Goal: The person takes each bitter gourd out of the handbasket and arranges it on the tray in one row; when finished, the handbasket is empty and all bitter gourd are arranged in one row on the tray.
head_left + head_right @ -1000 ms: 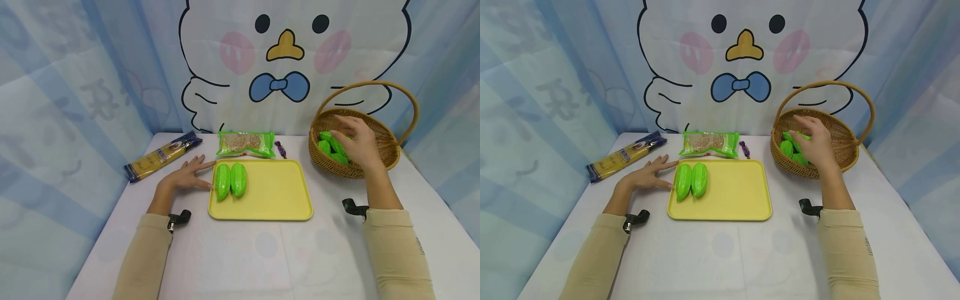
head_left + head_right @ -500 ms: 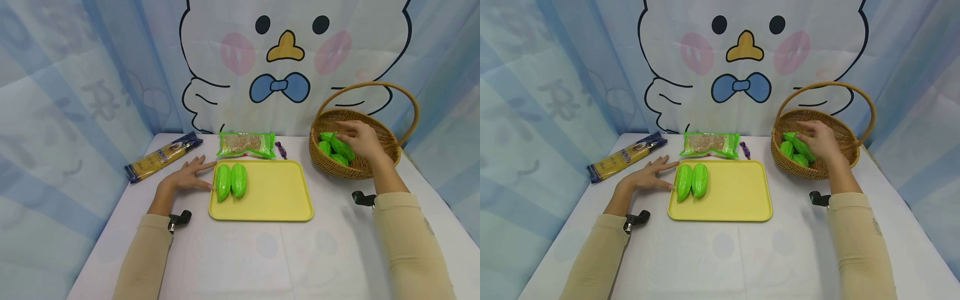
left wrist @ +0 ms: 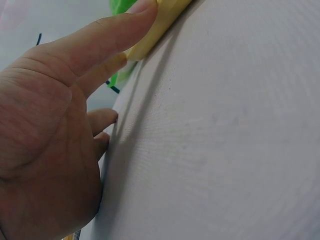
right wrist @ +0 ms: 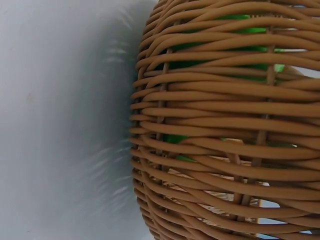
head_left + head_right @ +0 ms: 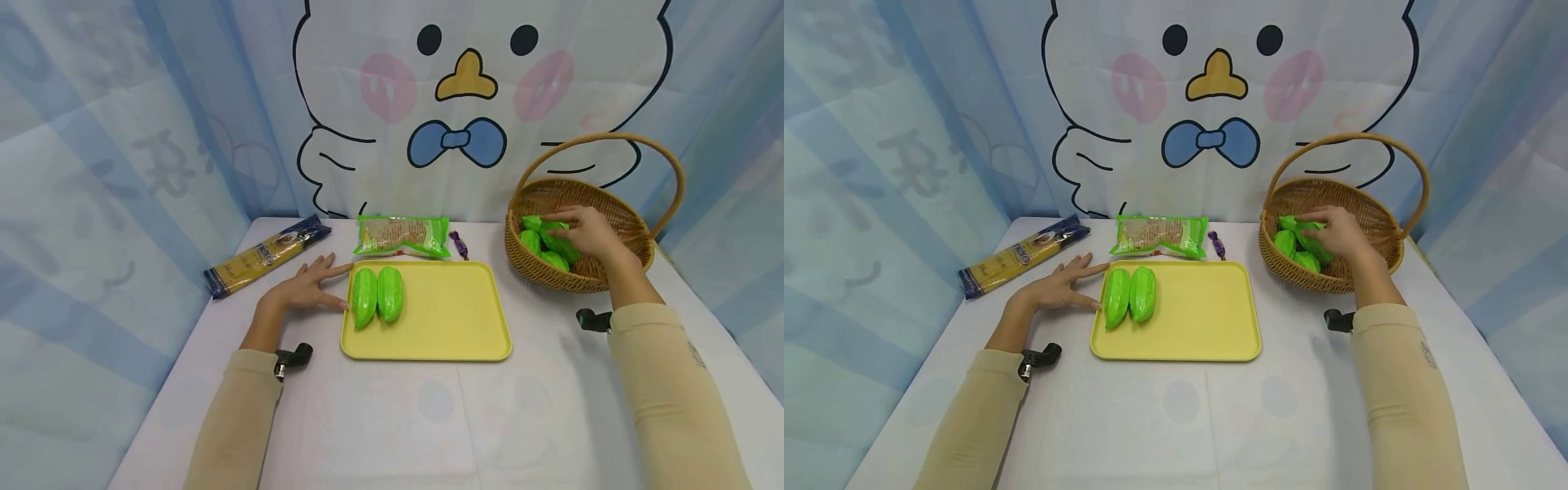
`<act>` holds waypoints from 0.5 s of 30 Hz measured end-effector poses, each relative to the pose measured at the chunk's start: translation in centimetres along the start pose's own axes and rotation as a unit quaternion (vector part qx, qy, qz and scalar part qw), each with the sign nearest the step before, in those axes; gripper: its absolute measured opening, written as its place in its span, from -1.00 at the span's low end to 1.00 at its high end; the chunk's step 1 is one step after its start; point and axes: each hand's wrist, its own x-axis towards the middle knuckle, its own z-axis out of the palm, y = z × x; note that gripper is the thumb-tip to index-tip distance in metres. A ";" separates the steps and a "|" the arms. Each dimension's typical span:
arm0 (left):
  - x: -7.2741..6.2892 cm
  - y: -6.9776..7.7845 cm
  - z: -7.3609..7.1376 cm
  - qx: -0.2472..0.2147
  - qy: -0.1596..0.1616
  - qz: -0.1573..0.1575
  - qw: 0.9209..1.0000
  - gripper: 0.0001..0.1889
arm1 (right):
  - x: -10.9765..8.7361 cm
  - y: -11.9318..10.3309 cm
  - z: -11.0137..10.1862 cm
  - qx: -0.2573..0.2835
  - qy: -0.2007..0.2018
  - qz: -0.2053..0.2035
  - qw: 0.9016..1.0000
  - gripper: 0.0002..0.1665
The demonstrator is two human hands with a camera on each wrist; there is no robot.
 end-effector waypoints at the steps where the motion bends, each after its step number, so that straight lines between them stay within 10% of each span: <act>1: 0.0 0.0 0.0 0.000 0.000 0.000 1.000 0.04 | 0.1 0.1 0.0 0.000 -0.004 0.005 1.000 -0.44; 15: 0.0 -0.1 0.0 -0.002 -0.001 0.003 1.000 0.05 | 0.6 0.2 0.3 -0.059 -0.049 0.031 0.997 -0.33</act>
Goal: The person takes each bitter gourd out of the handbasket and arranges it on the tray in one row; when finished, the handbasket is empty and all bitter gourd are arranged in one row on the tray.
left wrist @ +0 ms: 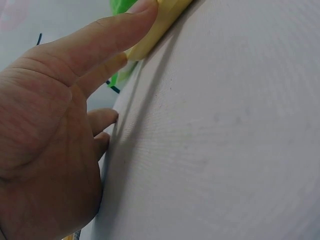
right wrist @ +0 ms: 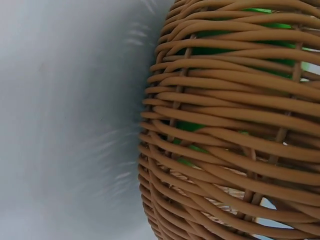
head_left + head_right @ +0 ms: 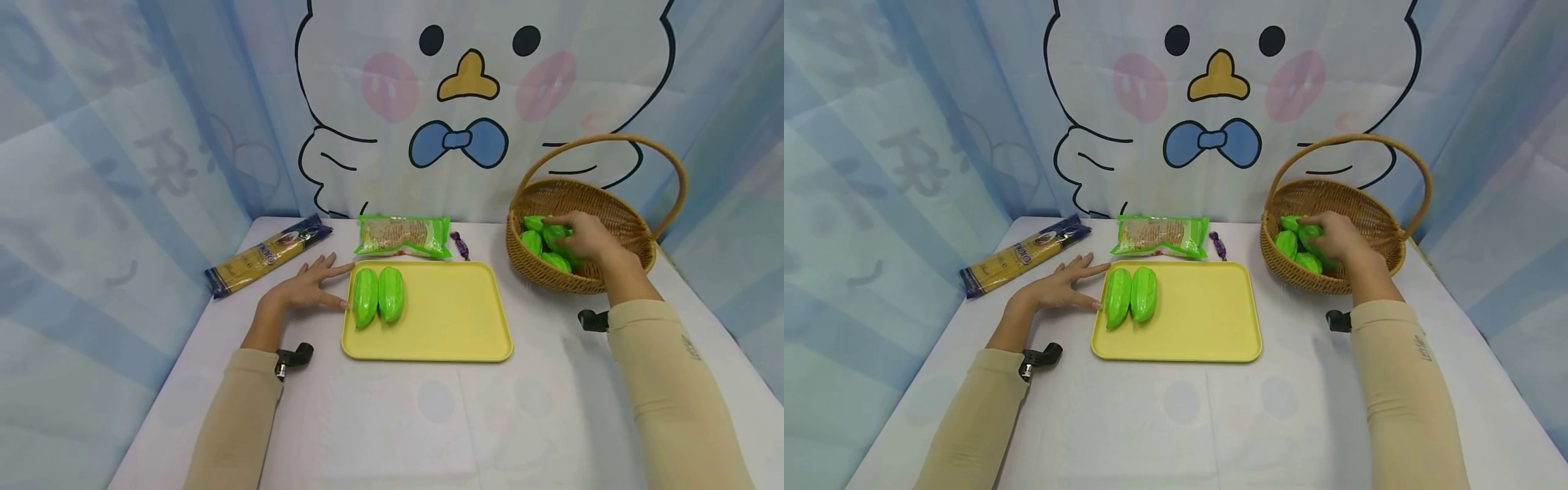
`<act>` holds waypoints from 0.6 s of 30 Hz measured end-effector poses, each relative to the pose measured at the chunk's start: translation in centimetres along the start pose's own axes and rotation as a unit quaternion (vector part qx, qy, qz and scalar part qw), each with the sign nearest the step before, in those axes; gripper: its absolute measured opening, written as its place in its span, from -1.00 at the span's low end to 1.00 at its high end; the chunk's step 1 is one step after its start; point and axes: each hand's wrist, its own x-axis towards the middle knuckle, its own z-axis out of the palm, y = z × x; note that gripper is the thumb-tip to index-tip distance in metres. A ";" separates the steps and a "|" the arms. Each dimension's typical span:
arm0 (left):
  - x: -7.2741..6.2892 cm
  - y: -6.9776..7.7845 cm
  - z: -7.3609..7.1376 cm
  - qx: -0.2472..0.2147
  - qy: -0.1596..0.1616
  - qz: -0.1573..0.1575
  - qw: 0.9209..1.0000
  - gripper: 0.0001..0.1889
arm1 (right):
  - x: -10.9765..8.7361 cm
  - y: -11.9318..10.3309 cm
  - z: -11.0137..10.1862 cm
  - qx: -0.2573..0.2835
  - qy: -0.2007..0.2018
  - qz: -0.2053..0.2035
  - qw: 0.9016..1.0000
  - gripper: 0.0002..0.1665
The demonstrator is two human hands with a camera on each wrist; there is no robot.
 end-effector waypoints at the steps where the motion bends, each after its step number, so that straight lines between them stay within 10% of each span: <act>1: 0.0 0.0 0.0 0.000 0.000 0.000 1.000 0.05 | 0.0 0.0 0.0 -0.007 0.003 0.001 1.000 -0.33; 18: -0.2 0.3 -0.1 0.007 0.001 0.003 1.000 0.05 | -0.5 0.6 -0.7 -0.030 0.068 -0.040 0.996 -0.33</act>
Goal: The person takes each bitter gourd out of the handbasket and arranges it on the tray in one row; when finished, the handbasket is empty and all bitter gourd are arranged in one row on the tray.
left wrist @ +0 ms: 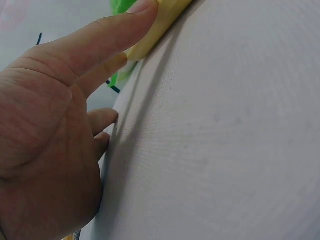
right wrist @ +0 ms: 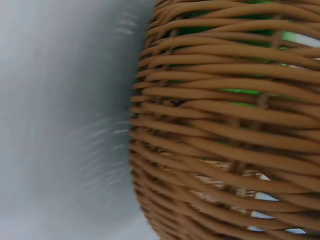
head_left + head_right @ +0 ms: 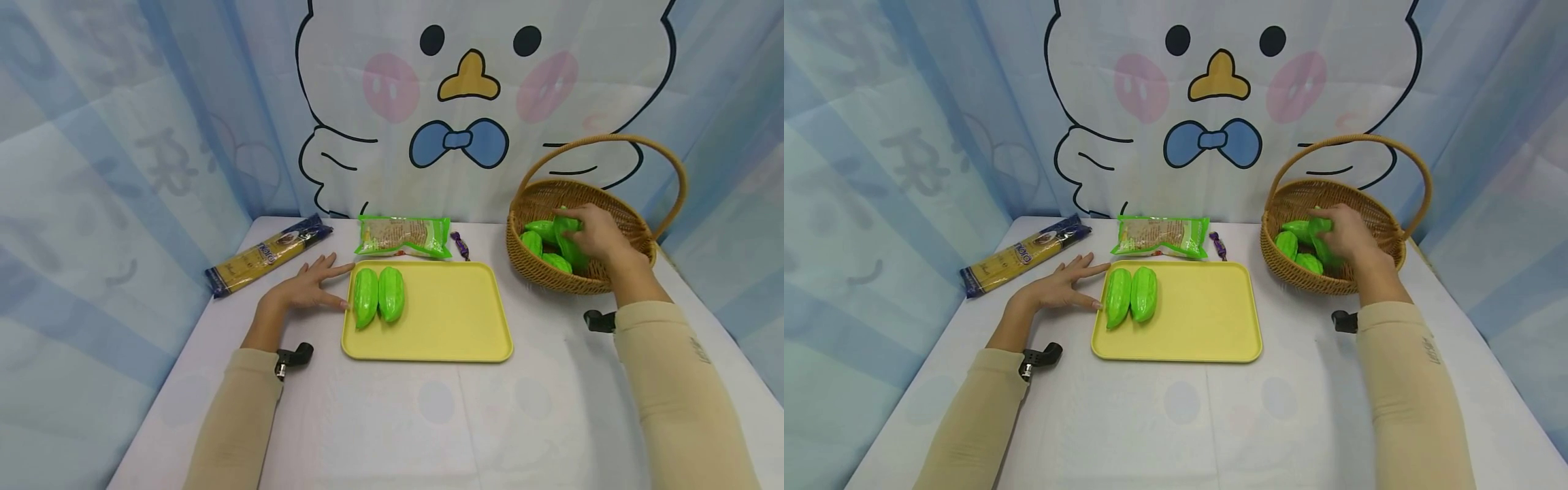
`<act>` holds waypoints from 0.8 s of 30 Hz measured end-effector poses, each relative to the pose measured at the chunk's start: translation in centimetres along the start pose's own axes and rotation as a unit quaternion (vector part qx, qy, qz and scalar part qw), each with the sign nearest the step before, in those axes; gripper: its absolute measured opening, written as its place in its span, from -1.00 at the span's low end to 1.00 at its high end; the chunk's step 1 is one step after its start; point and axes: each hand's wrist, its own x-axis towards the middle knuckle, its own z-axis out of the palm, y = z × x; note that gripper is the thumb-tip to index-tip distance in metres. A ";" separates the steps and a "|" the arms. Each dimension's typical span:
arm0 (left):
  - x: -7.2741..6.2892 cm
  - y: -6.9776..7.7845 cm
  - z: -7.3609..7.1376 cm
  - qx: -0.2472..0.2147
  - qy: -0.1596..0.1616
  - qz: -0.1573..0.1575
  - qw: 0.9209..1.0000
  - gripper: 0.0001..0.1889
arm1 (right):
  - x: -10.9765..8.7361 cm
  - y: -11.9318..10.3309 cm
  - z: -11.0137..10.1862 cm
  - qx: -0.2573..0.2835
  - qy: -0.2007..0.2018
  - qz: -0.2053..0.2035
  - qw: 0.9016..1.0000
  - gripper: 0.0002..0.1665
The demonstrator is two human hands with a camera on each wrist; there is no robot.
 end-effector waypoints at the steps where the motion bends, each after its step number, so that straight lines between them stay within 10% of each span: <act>1: 0.0 0.1 0.0 0.000 0.001 0.001 1.000 0.04 | 0.0 -0.1 -0.2 0.001 0.007 -0.002 1.000 -0.34; 12: -0.1 0.2 -0.1 0.001 -0.001 0.002 1.000 0.04 | -1.3 -3.1 -1.7 0.095 0.119 -0.035 0.988 -0.42; 24: 0.0 0.1 0.0 0.007 0.000 0.000 1.000 0.03 | -3.1 -5.9 -0.8 0.195 0.235 -0.067 0.950 -0.48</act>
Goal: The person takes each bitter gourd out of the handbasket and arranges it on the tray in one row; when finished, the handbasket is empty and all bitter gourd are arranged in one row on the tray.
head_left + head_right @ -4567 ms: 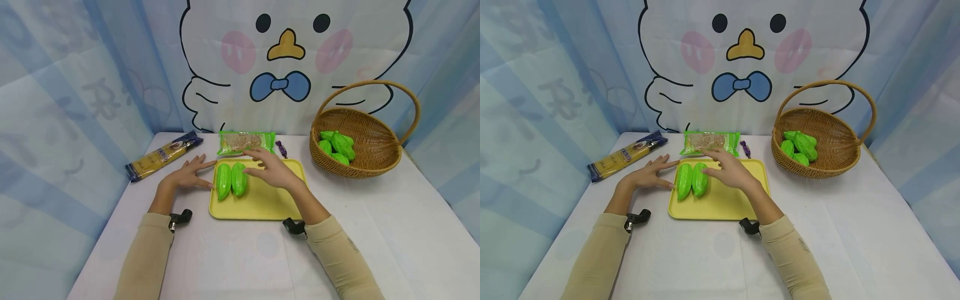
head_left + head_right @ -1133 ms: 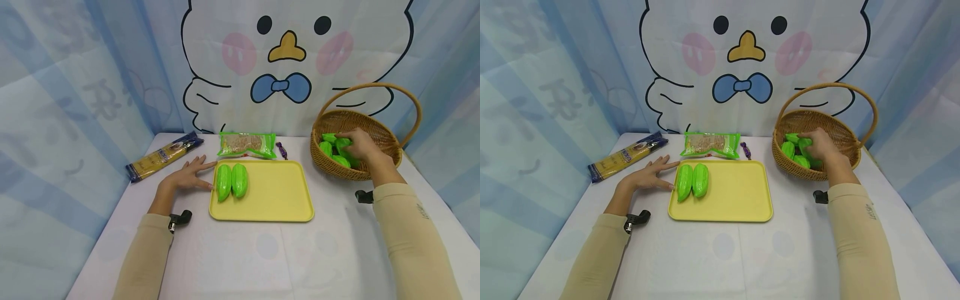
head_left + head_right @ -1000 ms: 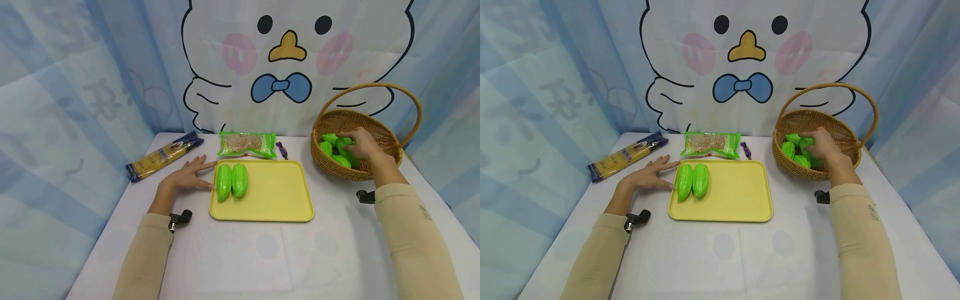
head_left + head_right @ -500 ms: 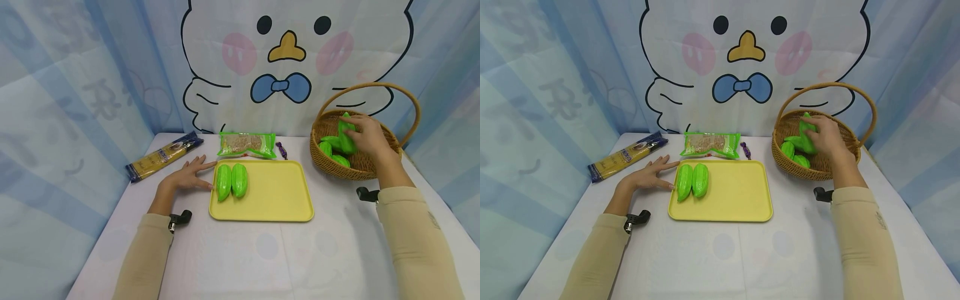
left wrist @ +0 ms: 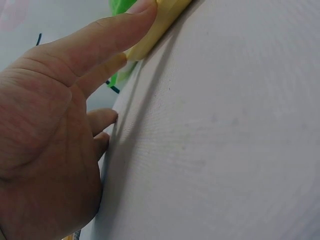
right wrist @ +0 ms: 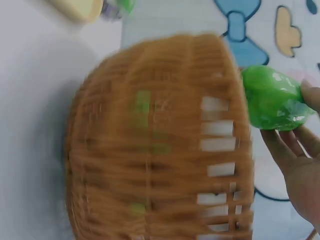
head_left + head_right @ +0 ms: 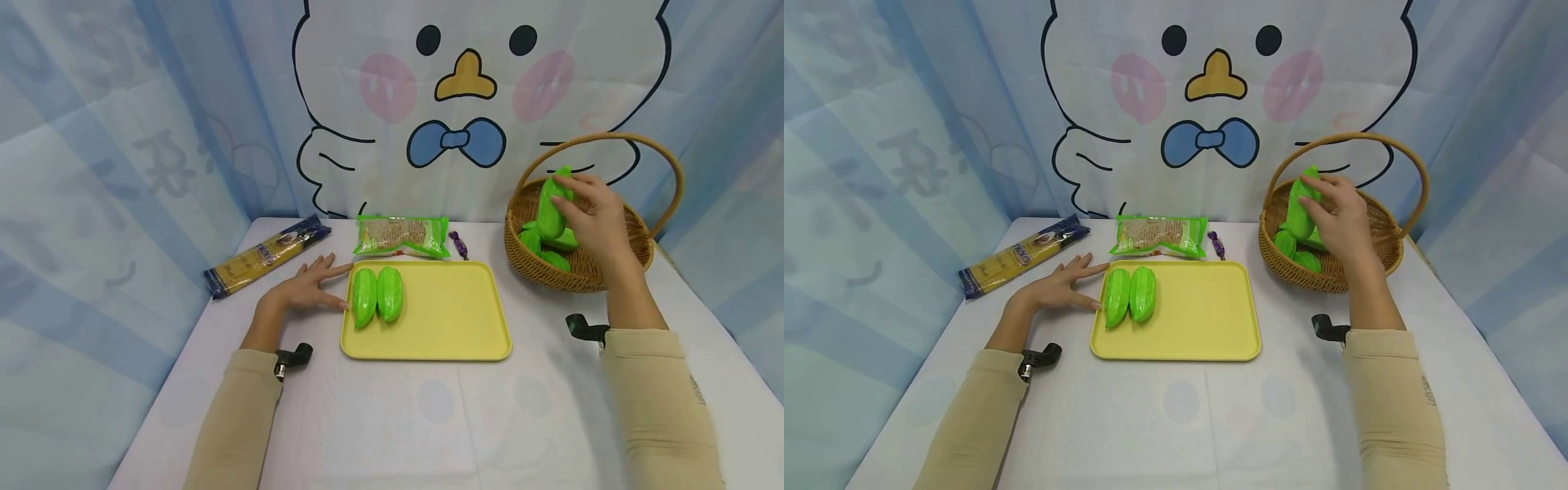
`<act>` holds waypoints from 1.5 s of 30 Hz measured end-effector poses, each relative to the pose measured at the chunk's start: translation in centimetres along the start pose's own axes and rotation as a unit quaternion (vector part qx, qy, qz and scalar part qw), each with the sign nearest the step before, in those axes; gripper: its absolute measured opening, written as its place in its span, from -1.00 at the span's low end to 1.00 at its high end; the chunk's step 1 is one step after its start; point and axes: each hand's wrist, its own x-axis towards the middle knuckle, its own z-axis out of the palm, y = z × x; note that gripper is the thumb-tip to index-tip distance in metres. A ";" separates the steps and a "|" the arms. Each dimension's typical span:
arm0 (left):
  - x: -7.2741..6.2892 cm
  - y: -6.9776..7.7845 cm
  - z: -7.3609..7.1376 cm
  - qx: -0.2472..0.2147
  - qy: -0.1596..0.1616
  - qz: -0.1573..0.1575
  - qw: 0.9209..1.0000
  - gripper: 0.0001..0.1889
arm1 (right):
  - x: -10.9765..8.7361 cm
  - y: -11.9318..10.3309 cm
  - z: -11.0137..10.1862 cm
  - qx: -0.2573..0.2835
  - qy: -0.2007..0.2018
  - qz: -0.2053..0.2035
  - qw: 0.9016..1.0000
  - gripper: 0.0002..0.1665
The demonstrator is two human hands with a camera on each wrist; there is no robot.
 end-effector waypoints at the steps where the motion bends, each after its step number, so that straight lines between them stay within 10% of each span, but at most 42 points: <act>1: 0.0 0.0 0.0 0.000 -0.001 -0.001 1.000 0.03 | -0.2 -0.2 0.3 0.015 0.005 -0.001 1.000 -0.48; 20: 0.0 -0.1 0.0 0.001 -0.005 0.005 1.000 0.04 | -3.1 -3.8 6.5 0.222 0.032 -0.015 0.974 -0.33; 31: 0.0 0.0 -0.1 -0.005 -0.003 0.000 1.000 0.04 | -3.4 -4.3 9.2 0.164 -0.054 -0.045 0.984 -0.30; 45: -0.1 0.1 0.0 -0.011 -0.001 -0.001 1.000 0.04 | -4.1 -4.8 12.3 0.178 -0.134 -0.057 0.973 -0.40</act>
